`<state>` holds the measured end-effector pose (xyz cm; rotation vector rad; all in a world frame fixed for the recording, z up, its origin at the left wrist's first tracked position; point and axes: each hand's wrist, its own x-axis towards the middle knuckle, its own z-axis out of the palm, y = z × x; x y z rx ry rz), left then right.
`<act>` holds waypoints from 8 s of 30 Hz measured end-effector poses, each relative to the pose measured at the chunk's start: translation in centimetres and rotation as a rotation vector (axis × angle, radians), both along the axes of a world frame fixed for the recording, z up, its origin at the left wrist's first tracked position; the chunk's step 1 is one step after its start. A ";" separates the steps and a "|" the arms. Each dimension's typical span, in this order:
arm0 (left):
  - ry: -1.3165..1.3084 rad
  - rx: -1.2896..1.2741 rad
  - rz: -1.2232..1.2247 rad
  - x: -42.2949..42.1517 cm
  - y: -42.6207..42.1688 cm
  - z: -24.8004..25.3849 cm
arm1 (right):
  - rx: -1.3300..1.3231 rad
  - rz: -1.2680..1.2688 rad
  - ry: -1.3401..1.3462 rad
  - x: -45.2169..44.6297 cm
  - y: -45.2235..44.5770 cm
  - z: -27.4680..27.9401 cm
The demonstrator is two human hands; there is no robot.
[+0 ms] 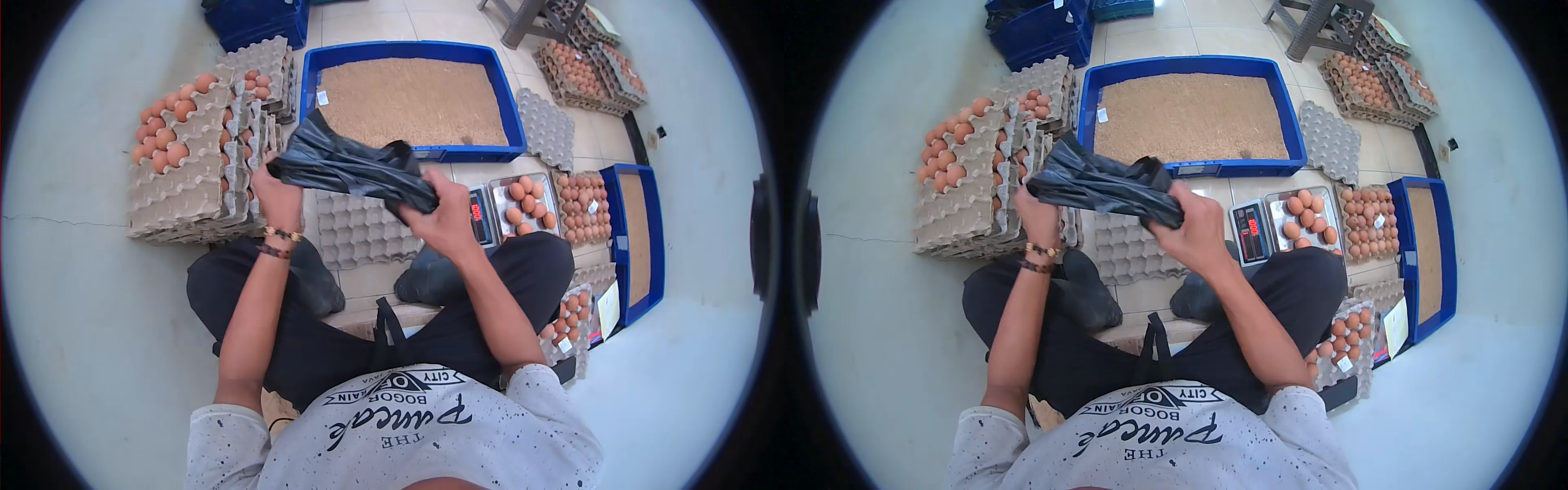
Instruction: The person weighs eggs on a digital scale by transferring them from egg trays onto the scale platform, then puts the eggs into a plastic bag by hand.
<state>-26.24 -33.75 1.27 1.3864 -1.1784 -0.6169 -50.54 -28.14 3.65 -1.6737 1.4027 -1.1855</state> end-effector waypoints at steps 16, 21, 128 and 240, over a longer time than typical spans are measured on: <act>-0.648 0.649 -0.326 -3.4 2.3 -4.0 | -0.143 -0.018 0.474 5.9 0.3 -8.3; -0.829 0.701 -0.449 -2.3 3.1 -11.9 | 0.618 0.233 0.828 5.7 1.5 -15.9; -0.587 0.680 -0.117 -2.1 2.5 -21.3 | 0.022 0.406 0.377 1.1 -5.7 -21.8; -0.380 0.607 -0.038 -1.6 1.5 -25.1 | 1.129 -0.458 0.936 -24.7 -4.3 -24.1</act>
